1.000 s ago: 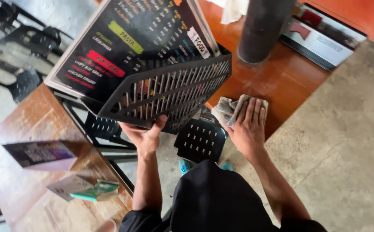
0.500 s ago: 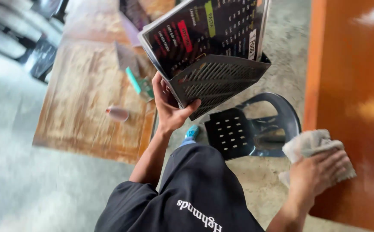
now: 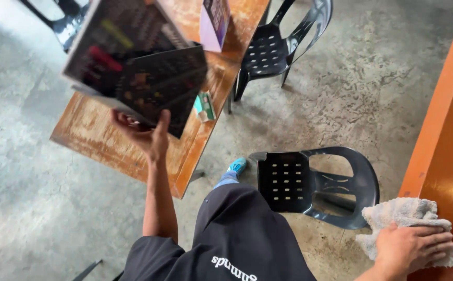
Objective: Wiping down a wooden bar counter and organizing items such as liquor bottles, signage, and menu holders.
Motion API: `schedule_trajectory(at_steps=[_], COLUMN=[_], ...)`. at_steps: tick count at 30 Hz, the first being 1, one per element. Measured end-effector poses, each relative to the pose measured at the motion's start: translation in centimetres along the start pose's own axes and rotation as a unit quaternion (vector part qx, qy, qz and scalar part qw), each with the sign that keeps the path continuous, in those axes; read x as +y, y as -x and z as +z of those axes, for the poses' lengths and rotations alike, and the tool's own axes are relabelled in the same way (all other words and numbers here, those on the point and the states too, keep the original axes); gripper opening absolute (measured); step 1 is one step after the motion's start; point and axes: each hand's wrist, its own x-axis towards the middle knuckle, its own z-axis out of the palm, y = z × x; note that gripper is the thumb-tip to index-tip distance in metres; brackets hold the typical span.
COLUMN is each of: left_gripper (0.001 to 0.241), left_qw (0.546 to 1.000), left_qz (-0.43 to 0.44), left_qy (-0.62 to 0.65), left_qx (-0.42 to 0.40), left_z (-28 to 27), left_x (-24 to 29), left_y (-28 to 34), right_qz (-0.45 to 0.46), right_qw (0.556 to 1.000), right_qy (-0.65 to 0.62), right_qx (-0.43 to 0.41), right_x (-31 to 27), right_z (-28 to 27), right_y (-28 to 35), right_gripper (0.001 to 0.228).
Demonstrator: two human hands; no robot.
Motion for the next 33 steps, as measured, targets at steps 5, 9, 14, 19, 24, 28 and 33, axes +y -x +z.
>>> schedule_trajectory(at_steps=[5, 9, 14, 19, 24, 28, 33], left_gripper=[0.108, 0.109, 0.108, 0.102, 0.100, 0.101, 0.100], left_qw=[0.987, 0.987, 0.984, 0.984, 0.981, 0.981, 0.973], left_qz=[0.042, 0.037, 0.003, 0.010, -0.002, 0.018, 0.044], left_qy=[-0.109, -0.078, -0.040, -0.056, -0.090, -0.095, -0.168], left_qx=[0.106, 0.139, 0.171, 0.170, 0.171, 0.168, 0.151], left_z=[-1.8, -1.8, -2.4, -2.0, -1.1, -0.8, -0.5], left_x=[-8.0, -13.1, -19.9, -24.7, -27.4, -28.4, -27.8], left_y=[-4.4, -7.1, -8.1, -8.6, -7.8, -6.2, -4.2], right_qz=[0.030, 0.066, 0.099, 0.111, 0.117, 0.122, 0.115], right_qw=[1.000, 0.997, 0.994, 0.992, 0.991, 0.991, 0.993], right_qy=[-0.006, 0.027, 0.020, 0.031, 0.061, 0.044, 0.021], right_qx=[-0.007, -0.020, -0.039, -0.049, -0.036, -0.037, -0.023], right_x=[-0.1, 0.8, 1.0, 1.7, 2.4, 1.4, -1.7], right_z=[-0.1, 1.5, 1.2, 1.8, 2.2, 0.9, -1.7], right_y=[0.3, 0.1, 0.6, 0.1, 0.2, 1.1, 2.1], right_gripper=[0.108, 0.108, 0.116, 0.121, 0.126, 0.120, 0.109])
